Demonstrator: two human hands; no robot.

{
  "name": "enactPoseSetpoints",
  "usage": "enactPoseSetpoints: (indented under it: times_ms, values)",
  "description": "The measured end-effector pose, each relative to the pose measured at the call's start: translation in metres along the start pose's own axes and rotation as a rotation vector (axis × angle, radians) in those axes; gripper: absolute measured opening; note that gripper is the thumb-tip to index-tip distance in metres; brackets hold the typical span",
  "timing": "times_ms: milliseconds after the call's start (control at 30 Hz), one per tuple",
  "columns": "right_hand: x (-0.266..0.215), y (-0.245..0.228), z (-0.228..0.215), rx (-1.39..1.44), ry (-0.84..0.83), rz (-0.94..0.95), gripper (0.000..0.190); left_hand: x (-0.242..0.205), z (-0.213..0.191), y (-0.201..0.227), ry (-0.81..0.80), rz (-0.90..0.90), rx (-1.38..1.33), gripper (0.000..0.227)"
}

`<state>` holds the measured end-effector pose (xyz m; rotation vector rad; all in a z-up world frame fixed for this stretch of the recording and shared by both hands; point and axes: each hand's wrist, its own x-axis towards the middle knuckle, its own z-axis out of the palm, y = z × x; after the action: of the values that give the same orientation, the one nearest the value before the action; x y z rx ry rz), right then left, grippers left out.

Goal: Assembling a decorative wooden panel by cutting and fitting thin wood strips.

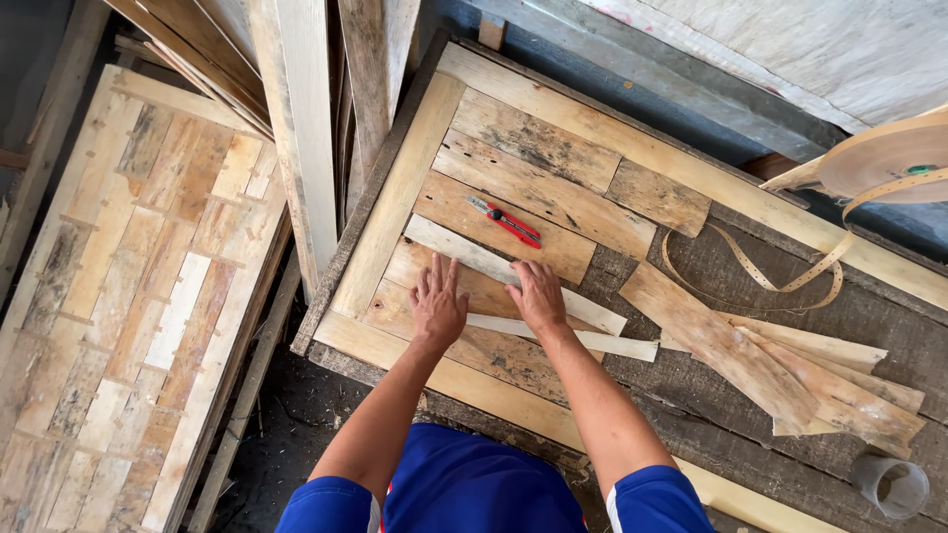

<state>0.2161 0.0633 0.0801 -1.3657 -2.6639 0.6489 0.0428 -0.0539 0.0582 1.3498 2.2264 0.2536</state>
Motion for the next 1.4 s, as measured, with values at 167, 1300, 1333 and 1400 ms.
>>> enactPoseSetpoints:
  times_ms: [167,1300,1333,1400]
  values:
    - [0.005,0.002,-0.001,-0.020,0.015,-0.016,0.048,0.004,-0.001,-0.004,0.017,0.001,0.006,0.076]
    - [0.116,-0.056,0.024,0.137,-0.177,-0.262,0.044,0.046,-0.030,-0.021,-0.012,-0.034,0.155,0.067]
    - [0.115,-0.064,0.016,0.114,-0.215,-0.248,0.048,0.046,-0.030,-0.021,-0.001,-0.028,0.147,0.067]
    - [0.114,-0.064,0.017,0.102,-0.224,-0.233,0.048,0.044,-0.033,-0.020,0.008,-0.032,0.150,0.067]
